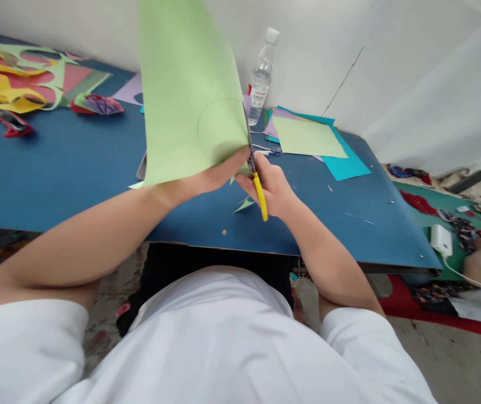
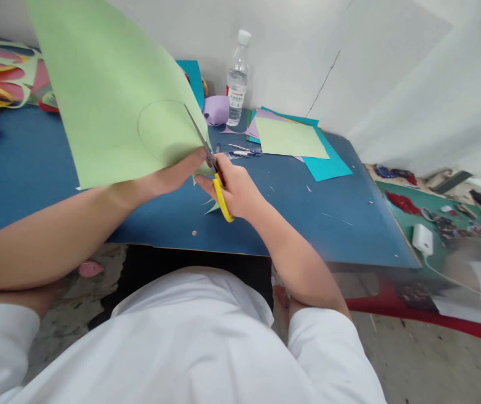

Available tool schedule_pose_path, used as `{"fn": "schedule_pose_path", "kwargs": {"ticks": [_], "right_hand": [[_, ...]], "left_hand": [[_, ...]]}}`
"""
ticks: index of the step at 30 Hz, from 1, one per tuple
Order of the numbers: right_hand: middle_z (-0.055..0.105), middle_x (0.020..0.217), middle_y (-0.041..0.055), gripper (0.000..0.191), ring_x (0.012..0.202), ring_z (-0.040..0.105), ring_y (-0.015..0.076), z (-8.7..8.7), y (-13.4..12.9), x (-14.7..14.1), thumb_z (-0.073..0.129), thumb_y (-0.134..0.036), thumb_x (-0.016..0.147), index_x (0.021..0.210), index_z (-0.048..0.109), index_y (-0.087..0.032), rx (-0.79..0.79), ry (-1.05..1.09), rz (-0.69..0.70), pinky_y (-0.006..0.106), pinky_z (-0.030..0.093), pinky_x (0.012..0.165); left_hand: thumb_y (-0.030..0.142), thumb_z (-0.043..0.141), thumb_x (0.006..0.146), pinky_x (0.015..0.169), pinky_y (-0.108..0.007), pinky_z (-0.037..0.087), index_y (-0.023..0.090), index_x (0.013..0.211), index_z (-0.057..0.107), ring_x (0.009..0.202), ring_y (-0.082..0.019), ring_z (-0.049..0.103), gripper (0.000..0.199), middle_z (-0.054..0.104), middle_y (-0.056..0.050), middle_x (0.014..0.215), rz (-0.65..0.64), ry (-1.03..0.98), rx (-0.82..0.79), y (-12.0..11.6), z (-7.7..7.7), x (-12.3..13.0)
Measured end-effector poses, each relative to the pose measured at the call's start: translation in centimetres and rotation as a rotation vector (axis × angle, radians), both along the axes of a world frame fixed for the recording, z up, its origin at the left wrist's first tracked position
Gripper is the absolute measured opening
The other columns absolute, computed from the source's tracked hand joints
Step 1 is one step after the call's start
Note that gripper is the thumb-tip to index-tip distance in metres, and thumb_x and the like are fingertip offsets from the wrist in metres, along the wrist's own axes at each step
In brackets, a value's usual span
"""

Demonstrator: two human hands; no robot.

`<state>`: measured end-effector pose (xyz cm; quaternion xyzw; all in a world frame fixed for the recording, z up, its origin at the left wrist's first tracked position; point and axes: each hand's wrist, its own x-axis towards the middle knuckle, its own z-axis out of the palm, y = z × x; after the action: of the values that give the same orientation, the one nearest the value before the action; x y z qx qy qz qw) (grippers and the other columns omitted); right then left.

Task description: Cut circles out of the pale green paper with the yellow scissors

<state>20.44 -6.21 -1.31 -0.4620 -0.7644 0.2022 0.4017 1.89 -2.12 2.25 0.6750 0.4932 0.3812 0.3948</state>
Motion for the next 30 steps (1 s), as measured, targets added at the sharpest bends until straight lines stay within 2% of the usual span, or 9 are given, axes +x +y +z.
{"fn": "schedule_pose_path", "kwargs": {"ticks": [3, 6, 8, 12, 14, 17, 21, 26, 30], "right_hand": [[0.043, 0.068, -0.0070, 0.047, 0.061, 0.037, 0.0133, 0.0, 0.1, 0.0, 0.060, -0.070, 0.100, 0.096, 0.043, -0.027, 0.015, -0.007, 0.004, 0.029, 0.035, 0.059], [0.043, 0.068, -0.0072, 0.047, 0.061, 0.037, 0.0134, 0.0, 0.1, 0.1, 0.060, -0.071, 0.100, 0.095, 0.043, -0.027, 0.015, -0.012, 0.009, 0.030, 0.035, 0.059], [0.044, 0.068, -0.0070, 0.047, 0.061, 0.037, 0.0136, 0.0, 0.0, 0.1, 0.060, -0.071, 0.100, 0.095, 0.042, -0.027, 0.011, -0.014, 0.008, 0.030, 0.035, 0.060], [0.044, 0.069, -0.0063, 0.048, 0.062, 0.038, 0.0141, 0.0, -0.1, 0.1, 0.059, -0.072, 0.100, 0.096, 0.042, -0.027, -0.004, -0.015, 0.003, 0.031, 0.036, 0.060], [0.043, 0.069, -0.0065, 0.048, 0.062, 0.038, 0.0140, 0.0, -0.1, 0.1, 0.058, -0.072, 0.101, 0.096, 0.042, -0.027, -0.006, -0.023, 0.001, 0.031, 0.036, 0.060], [0.041, 0.070, -0.0069, 0.047, 0.062, 0.037, 0.0138, 0.0, -0.1, 0.2, 0.057, -0.072, 0.102, 0.097, 0.041, -0.027, 0.001, -0.046, 0.000, 0.030, 0.036, 0.060], [0.041, 0.070, -0.0068, 0.045, 0.062, 0.037, 0.0137, 0.0, -0.1, 0.2, 0.059, -0.068, 0.102, 0.096, 0.041, -0.027, -0.007, -0.038, 0.005, 0.030, 0.036, 0.060], [0.042, 0.068, -0.0076, 0.043, 0.060, 0.038, 0.0131, 0.1, -0.1, 0.1, 0.063, -0.064, 0.099, 0.096, 0.042, -0.027, -0.016, -0.015, 0.013, 0.029, 0.035, 0.059], [0.043, 0.067, -0.0080, 0.041, 0.060, 0.037, 0.0127, 0.1, -0.1, 0.1, 0.064, -0.063, 0.099, 0.095, 0.043, -0.027, -0.017, -0.014, 0.014, 0.029, 0.034, 0.060]], "left_hand": [[0.031, 0.050, 0.107, 0.135, -0.045, 0.016, 0.018, 0.142, 0.065, 0.161, -0.021, 0.044, 0.040, 0.070, 0.006, 0.151, -0.160, -0.064, -0.062, -0.2, 0.2, 0.0], [0.029, 0.045, 0.109, 0.135, -0.041, 0.022, 0.020, 0.143, 0.063, 0.156, -0.017, 0.053, 0.039, 0.066, 0.008, 0.157, -0.302, -0.182, -0.103, 0.0, 0.0, 0.0], [0.030, 0.047, 0.109, 0.135, -0.042, 0.018, 0.020, 0.147, 0.059, 0.160, -0.019, 0.046, 0.042, 0.064, 0.008, 0.160, -0.304, -0.187, -0.113, 0.2, -0.2, -0.1], [0.037, 0.050, 0.108, 0.134, -0.047, 0.001, 0.019, 0.152, 0.054, 0.170, -0.025, 0.020, 0.048, 0.060, 0.006, 0.164, -0.208, -0.117, -0.103, 0.5, -0.6, -0.1], [0.039, 0.054, 0.106, 0.134, -0.047, 0.000, 0.019, 0.153, 0.054, 0.171, -0.026, 0.016, 0.051, 0.061, 0.006, 0.163, -0.169, -0.089, -0.074, 0.4, -0.7, -0.1], [0.034, 0.056, 0.105, 0.136, -0.048, 0.004, 0.021, 0.154, 0.056, 0.168, -0.024, 0.032, 0.051, 0.067, 0.006, 0.157, -0.170, -0.082, -0.052, 0.2, -0.4, 0.0], [0.023, 0.049, 0.107, 0.136, -0.045, 0.026, 0.025, 0.153, 0.060, 0.150, -0.018, 0.061, 0.048, 0.065, 0.007, 0.159, -0.244, -0.124, -0.094, -0.1, 0.2, 0.2], [0.024, 0.046, 0.108, 0.133, -0.038, 0.035, 0.025, 0.153, 0.063, 0.146, -0.015, 0.064, 0.048, 0.066, 0.007, 0.158, -0.241, -0.102, -0.113, -0.2, 0.3, 0.2], [0.031, 0.051, 0.109, 0.137, -0.049, 0.019, 0.024, 0.147, 0.069, 0.159, -0.021, 0.051, 0.043, 0.072, 0.006, 0.151, -0.152, -0.030, -0.049, -0.1, 0.0, 0.1]]}}
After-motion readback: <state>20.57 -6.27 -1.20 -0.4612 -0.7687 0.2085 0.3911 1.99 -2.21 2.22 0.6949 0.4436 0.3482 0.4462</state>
